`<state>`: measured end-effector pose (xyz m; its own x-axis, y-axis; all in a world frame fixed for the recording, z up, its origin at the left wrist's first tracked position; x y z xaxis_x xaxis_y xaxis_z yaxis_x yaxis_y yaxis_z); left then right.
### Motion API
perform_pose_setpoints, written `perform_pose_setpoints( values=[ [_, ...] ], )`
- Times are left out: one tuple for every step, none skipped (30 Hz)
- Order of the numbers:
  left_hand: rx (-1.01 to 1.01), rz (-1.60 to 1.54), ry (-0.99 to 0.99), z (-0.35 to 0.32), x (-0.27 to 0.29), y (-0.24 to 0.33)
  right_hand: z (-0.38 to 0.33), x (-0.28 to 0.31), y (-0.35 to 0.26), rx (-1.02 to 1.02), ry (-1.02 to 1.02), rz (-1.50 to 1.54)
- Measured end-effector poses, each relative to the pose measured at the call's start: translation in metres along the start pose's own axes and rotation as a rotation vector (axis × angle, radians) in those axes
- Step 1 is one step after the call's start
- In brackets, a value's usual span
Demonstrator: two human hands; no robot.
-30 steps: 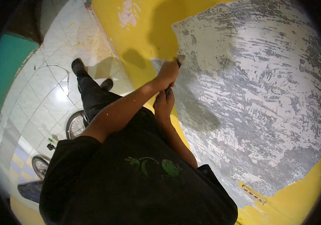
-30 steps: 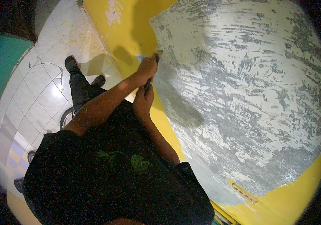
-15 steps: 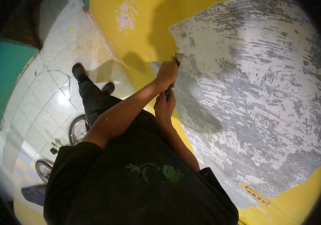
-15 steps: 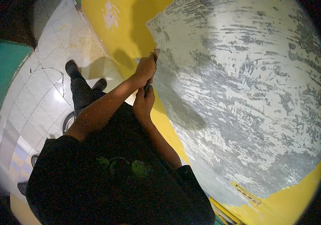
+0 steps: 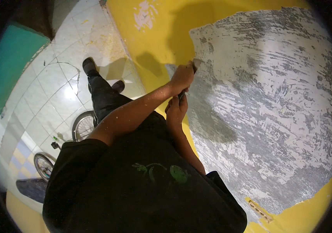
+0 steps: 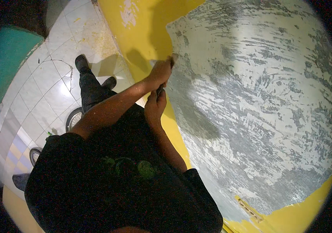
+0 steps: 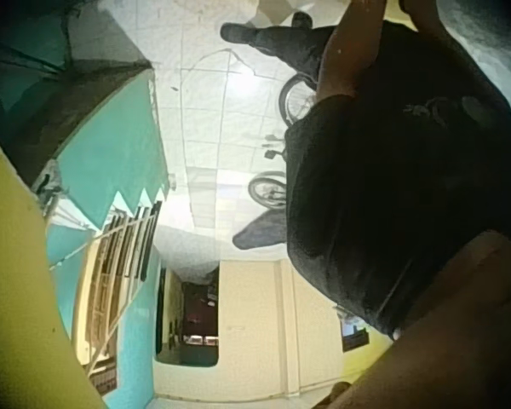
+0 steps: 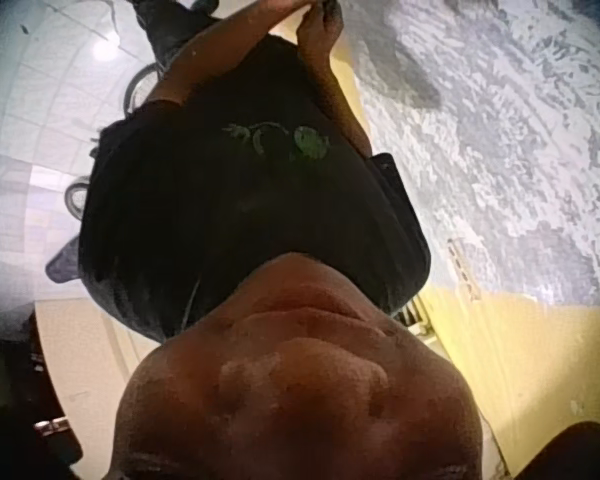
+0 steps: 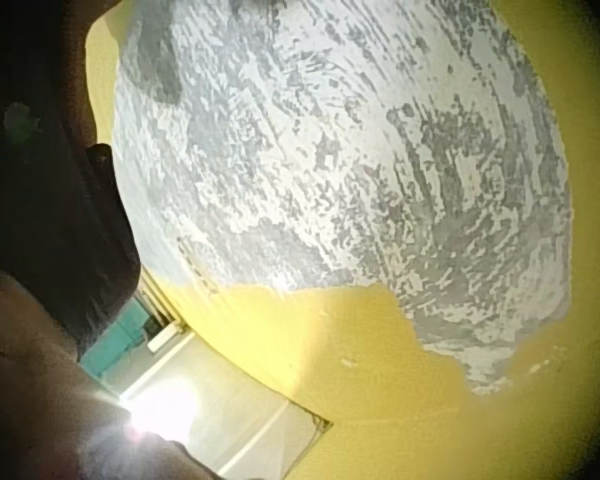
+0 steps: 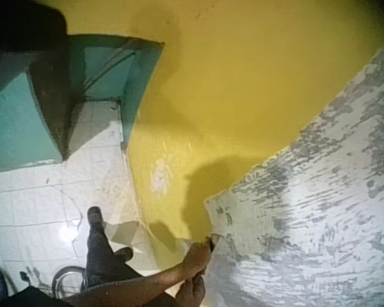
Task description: Scrape off old yellow paint from a wall using a metal putty knife scraper.
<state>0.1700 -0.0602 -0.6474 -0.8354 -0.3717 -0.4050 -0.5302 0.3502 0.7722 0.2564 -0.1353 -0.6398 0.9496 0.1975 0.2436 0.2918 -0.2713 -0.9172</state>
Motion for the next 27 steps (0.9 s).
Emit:
perform_pose_setpoints(
  values=[
    [0.122,-0.115,-0.018,0.0,-0.002,-0.006,-0.002,0.002,0.0,-0.028,-0.002,0.044],
    [0.128,-0.123,-0.016,0.001,-0.003,-0.007,-0.003,0.005,-0.001,-0.059,-0.001,0.082],
    [0.102,-0.11,0.01,0.005,-0.002,-0.006,0.002,0.006,0.001,-0.019,-0.015,0.003],
    [0.077,-0.098,0.036,0.008,-0.001,-0.004,0.007,0.005,0.004,-0.025,-0.016,-0.005],
    [0.083,-0.099,0.03,0.011,0.002,-0.004,0.009,-0.001,0.003,-0.018,-0.011,-0.009],
    [0.094,-0.137,-0.003,0.013,0.006,-0.004,0.009,-0.005,0.001,-0.01,-0.007,-0.012],
    [0.106,-0.175,-0.036,0.013,0.007,-0.004,0.008,-0.006,-0.001,-0.05,-0.025,0.063],
    [0.106,-0.175,-0.036,0.012,0.006,-0.008,0.007,-0.005,0.001,-0.051,-0.026,0.062],
    [0.0,-0.097,0.007,0.009,0.004,-0.011,0.003,0.0,0.006,-0.042,-0.017,0.021],
    [-0.107,-0.019,0.051,0.007,0.005,-0.011,0.0,0.003,0.009,-0.034,-0.009,-0.021],
    [-0.109,-0.025,0.053,0.005,0.004,-0.008,0.0,0.005,0.009,-0.031,-0.012,-0.026],
    [0.036,-0.09,0.015,0.005,0.002,-0.009,0.0,0.006,0.01,-0.042,-0.005,-0.012],
    [0.181,-0.154,-0.025,0.005,0.0,-0.011,0.001,0.006,0.012,-0.054,0.002,0.003],
    [0.184,-0.156,-0.026,0.006,0.002,-0.013,0.0,0.003,0.011,-0.056,0.004,0.0],
    [0.142,-0.083,-0.043,0.01,0.004,-0.013,0.0,-0.002,0.011,-0.06,0.007,0.024],
    [0.099,-0.008,-0.061,0.013,0.006,-0.012,0.001,-0.005,0.009,-0.063,0.01,0.049],
    [0.108,-0.002,-0.063,0.013,0.007,-0.013,0.002,-0.004,0.007,-0.066,-0.006,0.0],
    [0.15,-0.114,-0.085,0.012,0.007,-0.015,0.0,-0.002,0.009,-0.073,-0.001,0.005],
    [0.192,-0.224,-0.105,0.009,0.005,-0.017,-0.002,0.001,0.01,-0.044,0.009,-0.034],
    [0.193,-0.222,-0.093,0.006,0.002,-0.02,0.0,0.004,0.011,-0.014,0.004,-0.075],
    [0.039,-0.075,-0.042,0.007,0.001,-0.016,0.006,0.006,0.014,0.107,0.011,-0.159],
    [-0.115,0.074,0.01,0.008,0.0,-0.01,0.006,0.015,0.025,0.007,0.055,-0.118],
    [0.128,-0.157,0.006,0.008,-0.005,-0.014,0.002,0.015,0.016,-0.019,0.048,-0.091],
    [0.123,-0.15,0.011,0.01,-0.002,-0.012,-0.001,0.011,0.009,-0.046,0.042,-0.065],
    [0.113,-0.107,0.028,0.013,0.002,-0.01,0.004,0.006,0.014,-0.044,0.038,-0.057],
    [0.11,-0.07,0.041,0.011,0.002,-0.011,0.006,0.004,0.018,-0.022,0.032,-0.048],
    [0.104,-0.096,-0.027,0.012,0.004,-0.012,0.006,0.004,0.021,0.001,0.027,-0.04]
  ],
)
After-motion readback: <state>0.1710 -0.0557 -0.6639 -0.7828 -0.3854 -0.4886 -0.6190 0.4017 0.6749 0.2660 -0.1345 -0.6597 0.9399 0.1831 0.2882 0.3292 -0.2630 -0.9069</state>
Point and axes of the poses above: each hand's wrist, its own z-axis towards the middle knuckle, its own x-axis out of the back of the hand, y = z × x, the point moved 4 cm from there along z, towards the middle knuckle, and after that the axes turned 4 degrees about z, right-handed, at the moved point
